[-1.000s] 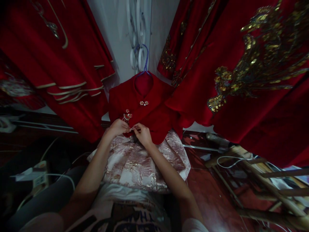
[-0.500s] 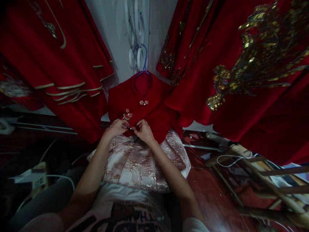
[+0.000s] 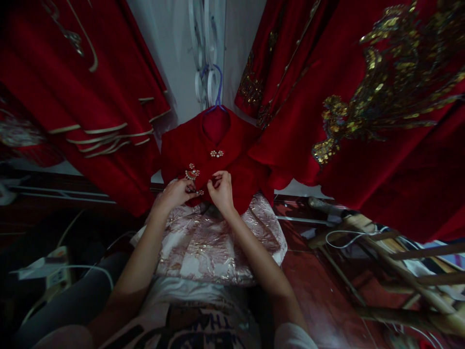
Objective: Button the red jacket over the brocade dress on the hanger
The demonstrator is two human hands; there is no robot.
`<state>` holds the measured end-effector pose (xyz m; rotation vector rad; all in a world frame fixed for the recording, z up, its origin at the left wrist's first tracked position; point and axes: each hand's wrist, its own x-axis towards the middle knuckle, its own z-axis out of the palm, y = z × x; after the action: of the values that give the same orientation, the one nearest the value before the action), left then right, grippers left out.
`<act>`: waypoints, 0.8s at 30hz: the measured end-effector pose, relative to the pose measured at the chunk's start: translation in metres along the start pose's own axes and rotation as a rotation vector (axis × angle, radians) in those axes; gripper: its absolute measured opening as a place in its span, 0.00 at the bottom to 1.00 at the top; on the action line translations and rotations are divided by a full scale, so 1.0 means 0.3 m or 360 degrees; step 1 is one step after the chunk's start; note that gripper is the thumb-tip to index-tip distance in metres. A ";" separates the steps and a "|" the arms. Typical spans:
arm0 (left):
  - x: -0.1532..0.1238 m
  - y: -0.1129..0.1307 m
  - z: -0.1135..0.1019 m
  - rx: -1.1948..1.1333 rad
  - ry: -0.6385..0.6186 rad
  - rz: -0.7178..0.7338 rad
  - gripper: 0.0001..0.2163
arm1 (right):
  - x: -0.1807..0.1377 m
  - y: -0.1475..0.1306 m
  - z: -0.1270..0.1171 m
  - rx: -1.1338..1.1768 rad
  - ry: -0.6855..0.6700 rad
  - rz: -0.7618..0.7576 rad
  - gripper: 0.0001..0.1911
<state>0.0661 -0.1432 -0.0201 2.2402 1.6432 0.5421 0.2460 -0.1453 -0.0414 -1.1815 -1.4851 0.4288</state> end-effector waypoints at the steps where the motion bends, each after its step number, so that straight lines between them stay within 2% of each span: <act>1: 0.000 0.000 -0.001 0.0014 -0.0001 0.0015 0.08 | 0.002 -0.001 -0.002 -0.0012 0.0048 -0.0002 0.10; 6: -0.003 -0.015 0.002 0.0016 0.0055 0.0116 0.08 | 0.012 -0.001 -0.011 0.0028 0.0238 0.0077 0.12; 8: -0.002 -0.020 0.004 0.0008 0.0060 0.0112 0.09 | 0.012 0.007 -0.008 0.0038 0.0118 0.0090 0.10; 12: 0.004 -0.024 0.007 0.0010 0.0023 0.0085 0.10 | -0.001 0.034 0.016 0.0033 -0.0399 0.0130 0.07; 15: 0.009 -0.029 0.013 -0.0087 0.0030 0.0110 0.10 | -0.017 0.055 0.036 -0.0028 -0.0628 0.0195 0.05; 18: 0.015 -0.038 0.023 -0.0191 0.0051 0.0147 0.09 | -0.028 0.070 0.049 -0.0007 -0.0723 0.0198 0.06; 24: 0.023 -0.054 0.044 -0.0319 0.0068 0.0184 0.06 | -0.034 0.086 0.069 0.0065 -0.0707 0.0272 0.07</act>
<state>0.0608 -0.1321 -0.0384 2.1977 1.4158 0.7531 0.2371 -0.1358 -0.0733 -1.2370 -1.7444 0.8789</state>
